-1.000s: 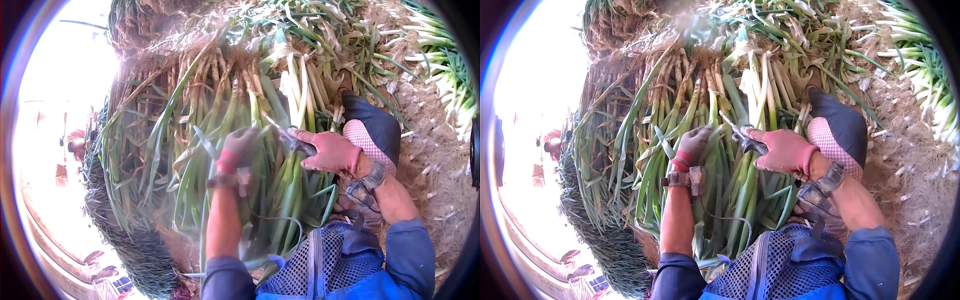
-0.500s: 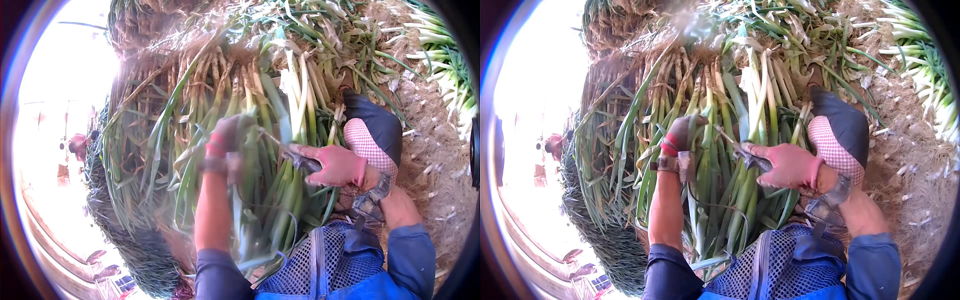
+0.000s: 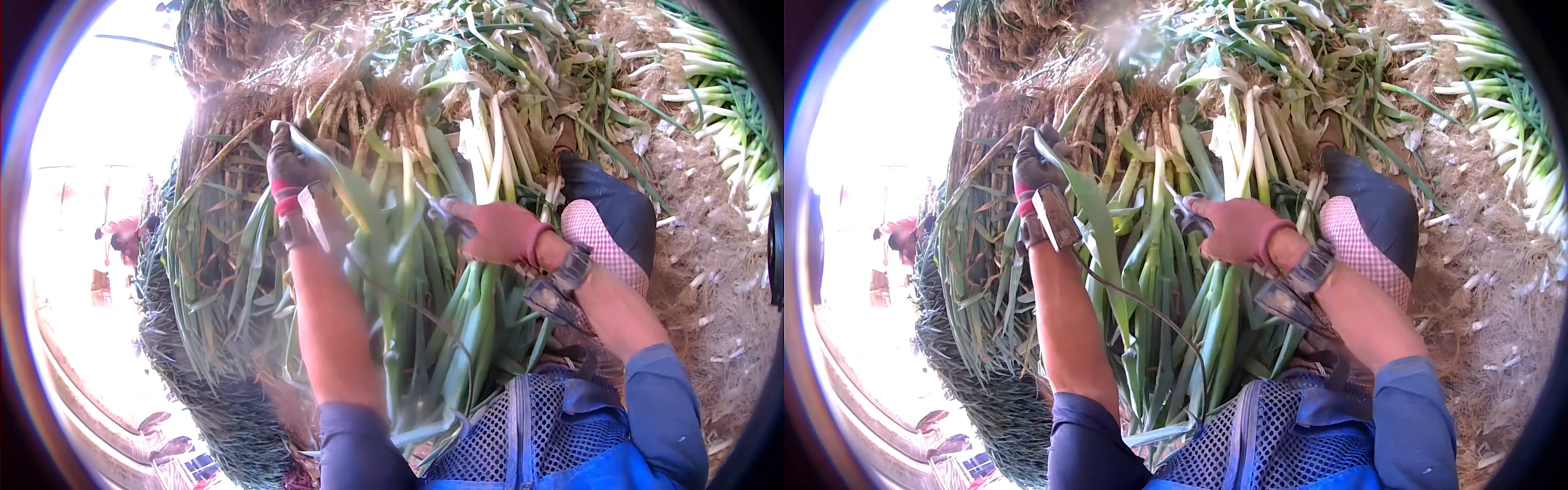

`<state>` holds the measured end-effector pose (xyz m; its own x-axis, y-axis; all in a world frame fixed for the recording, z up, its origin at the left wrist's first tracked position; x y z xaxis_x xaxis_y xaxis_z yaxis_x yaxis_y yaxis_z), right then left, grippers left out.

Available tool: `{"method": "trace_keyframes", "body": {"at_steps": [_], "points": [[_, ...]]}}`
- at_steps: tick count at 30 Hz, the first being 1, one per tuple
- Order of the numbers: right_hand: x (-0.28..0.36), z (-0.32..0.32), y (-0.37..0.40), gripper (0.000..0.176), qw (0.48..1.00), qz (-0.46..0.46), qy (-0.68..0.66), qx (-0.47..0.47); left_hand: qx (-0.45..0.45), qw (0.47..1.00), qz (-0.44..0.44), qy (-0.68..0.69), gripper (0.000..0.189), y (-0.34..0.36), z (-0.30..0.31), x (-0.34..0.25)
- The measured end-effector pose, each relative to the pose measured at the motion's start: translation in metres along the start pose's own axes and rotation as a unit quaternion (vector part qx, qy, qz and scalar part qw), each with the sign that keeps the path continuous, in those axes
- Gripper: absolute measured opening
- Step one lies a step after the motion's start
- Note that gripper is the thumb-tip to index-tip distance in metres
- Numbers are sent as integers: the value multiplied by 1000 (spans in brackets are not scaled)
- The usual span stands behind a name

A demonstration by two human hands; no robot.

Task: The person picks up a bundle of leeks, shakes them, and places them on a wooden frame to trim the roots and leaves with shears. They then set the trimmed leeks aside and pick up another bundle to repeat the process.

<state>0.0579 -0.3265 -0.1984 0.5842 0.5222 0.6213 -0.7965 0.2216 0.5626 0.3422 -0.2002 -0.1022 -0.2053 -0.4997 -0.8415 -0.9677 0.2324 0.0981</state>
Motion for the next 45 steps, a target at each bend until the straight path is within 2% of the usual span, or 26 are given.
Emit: {"method": "trace_keyframes", "body": {"at_steps": [1,2,4,6,7,8,9,10,12,13,15,16,18,20,21,22,24,28,30,32,34,36,38,40,42,45], "points": [[4,4,-10,84,1000,7,11,-20,0,1000,0,1,20,-18,14,1],[6,8,-20,84,1000,6,12,-19,68,985,-70,-141,21,-36,21,-13],[16,19,-36,83,999,-30,6,8,133,941,-138,-280,22,-42,14,-27],[24,27,-52,81,999,-46,8,20,1,988,-31,-152,27,-41,28,-27],[26,28,-63,80,999,-42,11,13,21,971,-73,-226,34,-31,22,-44],[27,30,-75,80,999,-38,15,5,20,971,-74,-227,34,-21,16,-48],[30,33,-85,81,999,-41,20,3,-11,915,-159,-370,37,-12,14,-68],[32,34,-94,81,999,-40,20,4,-42,831,-237,-502,41,2,7,-87],[27,37,-118,80,998,-60,-5,-30,-27,821,-242,-517,50,39,-4,-82],[20,31,-141,81,998,-49,-18,-43,36,838,-244,-486,41,56,-14,-67],[29,40,-144,82,997,-61,-12,-43,210,755,-323,-531,33,84,-31,-27],[33,45,-144,83,996,-73,-7,-45,314,633,-390,-590,34,102,-33,7],[32,43,-149,84,995,-89,-23,-44,261,611,-183,-725,41,118,-12,70],[19,38,-164,88,995,-84,-19,-60,269,468,-75,-839,46,125,-2,103],[21,43,-162,89,996,-61,-32,-65,267,433,-33,-860,45,123,8,111],[18,45,-158,89,995,-62,-32,-65,268,433,-33,-860,45,120,13,115],[15,39,-145,83,997,-49,-55,-3,281,381,-42,-880,44,116,20,121],[15,44,-97,84,997,-46,-55,7,267,377,7,-887,47,103,26,131],[10,43,-72,87,998,-16,-61,-27,279,402,60,-870,48,102,33,133],[11,39,-31,87,999,-45,-14,17,274,430,59,-858,48,107,26,116],[-1,27,-9,87,999,-32,8,12,328,450,102,-824,49,123,25,115],[-5,23,4,87,999,-16,30,11,323,460,76,-824,46,142,29,112],[-16,28,12,87,997,-71,4,2,310,456,63,-832,44,159,32,108],[-15,28,18,86,998,-64,16,-5,320,462,85,-823,47,175,32,107],[-3,29,22,85,999,-16,7,-28,324,457,45,-827,51,202,29,101],[1,33,18,86,998,-50,35,-15,328,443,54,-832,51,223,33,102]]}}
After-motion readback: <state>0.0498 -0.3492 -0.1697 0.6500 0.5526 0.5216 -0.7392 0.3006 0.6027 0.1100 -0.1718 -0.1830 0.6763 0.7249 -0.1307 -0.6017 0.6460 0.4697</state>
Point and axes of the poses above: each hand's wrist, its own y-axis away from the middle knuckle, its own z-axis out of the back of the hand, x = y × z, the point moved 9 cm from there along -y, towards the middle knuckle, and after that the axes turned 13 degrees about -z, right-handed, at the moved point
